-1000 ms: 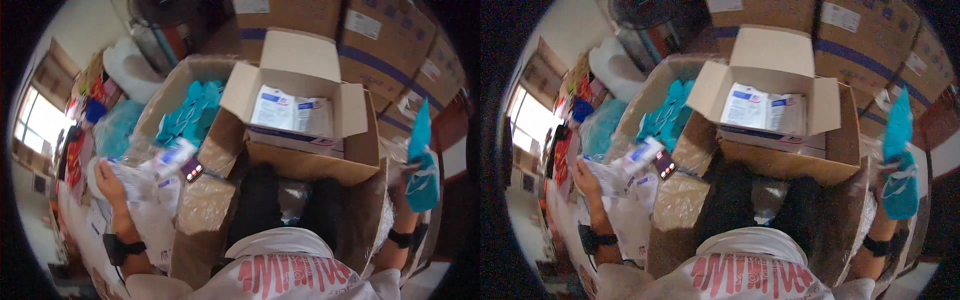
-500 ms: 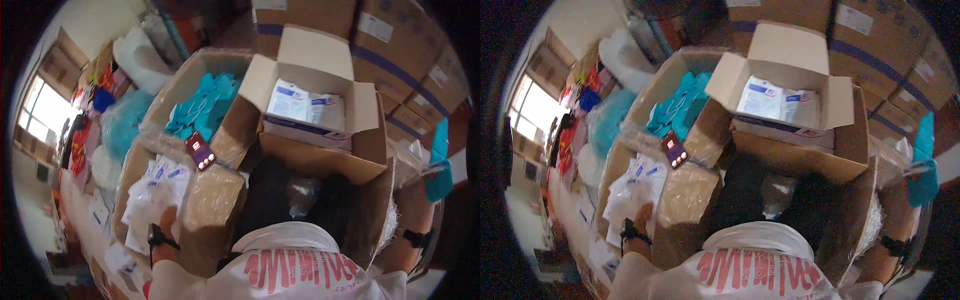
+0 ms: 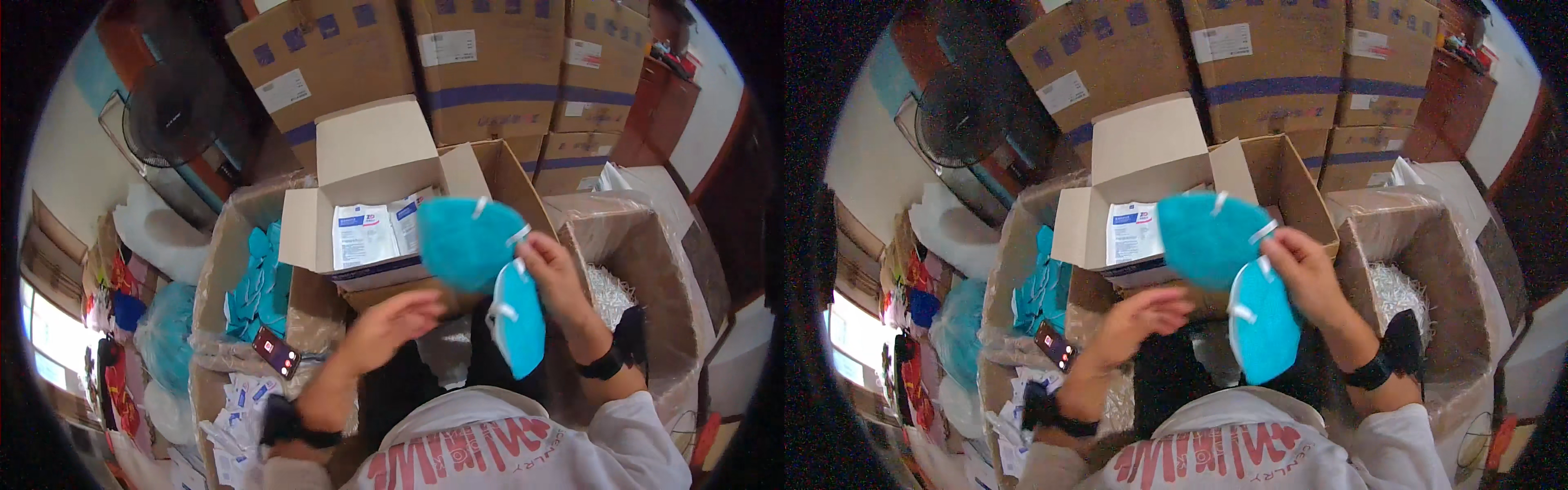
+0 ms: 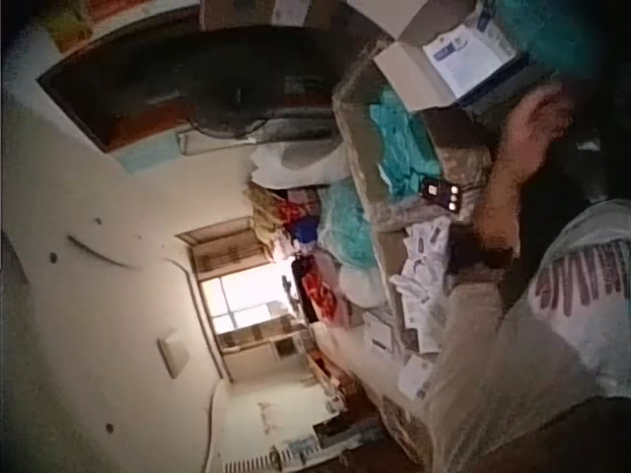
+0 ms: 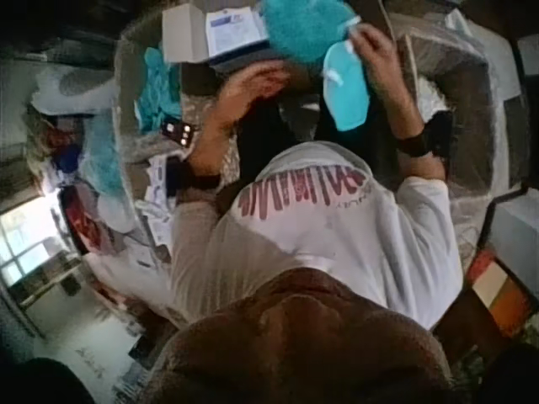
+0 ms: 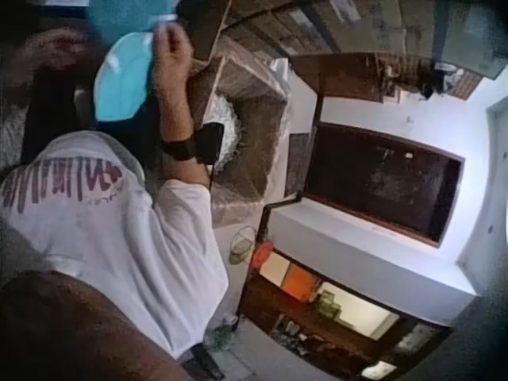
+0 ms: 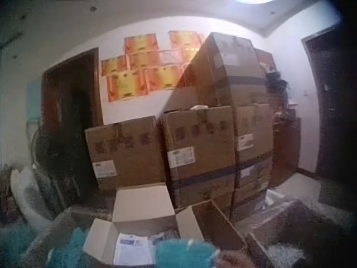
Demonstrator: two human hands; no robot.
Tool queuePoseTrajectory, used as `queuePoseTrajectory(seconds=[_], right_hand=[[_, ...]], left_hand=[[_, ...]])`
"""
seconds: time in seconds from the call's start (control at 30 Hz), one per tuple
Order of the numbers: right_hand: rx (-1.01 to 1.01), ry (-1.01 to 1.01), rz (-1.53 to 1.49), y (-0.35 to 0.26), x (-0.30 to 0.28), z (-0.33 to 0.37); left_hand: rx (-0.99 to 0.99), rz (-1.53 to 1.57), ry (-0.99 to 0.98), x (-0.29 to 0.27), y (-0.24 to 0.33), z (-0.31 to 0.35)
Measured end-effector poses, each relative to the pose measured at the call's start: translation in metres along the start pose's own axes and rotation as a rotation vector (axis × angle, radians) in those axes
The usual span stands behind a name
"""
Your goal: Removing medical masks from individual plastic wrappers and sorting them into a container.
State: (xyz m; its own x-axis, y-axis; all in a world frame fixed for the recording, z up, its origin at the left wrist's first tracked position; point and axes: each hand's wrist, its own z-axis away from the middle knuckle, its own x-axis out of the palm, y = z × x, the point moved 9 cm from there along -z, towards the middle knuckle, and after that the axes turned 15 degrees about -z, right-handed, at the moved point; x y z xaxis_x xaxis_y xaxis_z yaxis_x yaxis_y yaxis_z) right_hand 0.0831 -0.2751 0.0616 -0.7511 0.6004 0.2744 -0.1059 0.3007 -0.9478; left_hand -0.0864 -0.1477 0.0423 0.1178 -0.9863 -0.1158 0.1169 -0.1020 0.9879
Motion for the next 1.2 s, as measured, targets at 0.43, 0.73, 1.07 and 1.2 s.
queuePoseTrajectory(seconds=[0.43,0.73,1.07,1.2], right_hand=[[0.112,0.620,-0.476,0.045,-0.122,0.039],[0.182,0.084,-0.186,0.055,0.016,0.034],[0.071,-0.128,0.020,0.071,0.054,0.043],[0.211,-0.191,-0.055,0.084,0.051,0.046]], left_hand=[[-0.077,0.283,0.580,-0.018,-0.043,-0.038],[-0.066,0.606,0.494,0.012,-0.050,-0.040],[-0.014,0.600,0.508,0.015,-0.058,-0.031],[-0.076,0.496,0.547,0.009,-0.065,-0.028]])
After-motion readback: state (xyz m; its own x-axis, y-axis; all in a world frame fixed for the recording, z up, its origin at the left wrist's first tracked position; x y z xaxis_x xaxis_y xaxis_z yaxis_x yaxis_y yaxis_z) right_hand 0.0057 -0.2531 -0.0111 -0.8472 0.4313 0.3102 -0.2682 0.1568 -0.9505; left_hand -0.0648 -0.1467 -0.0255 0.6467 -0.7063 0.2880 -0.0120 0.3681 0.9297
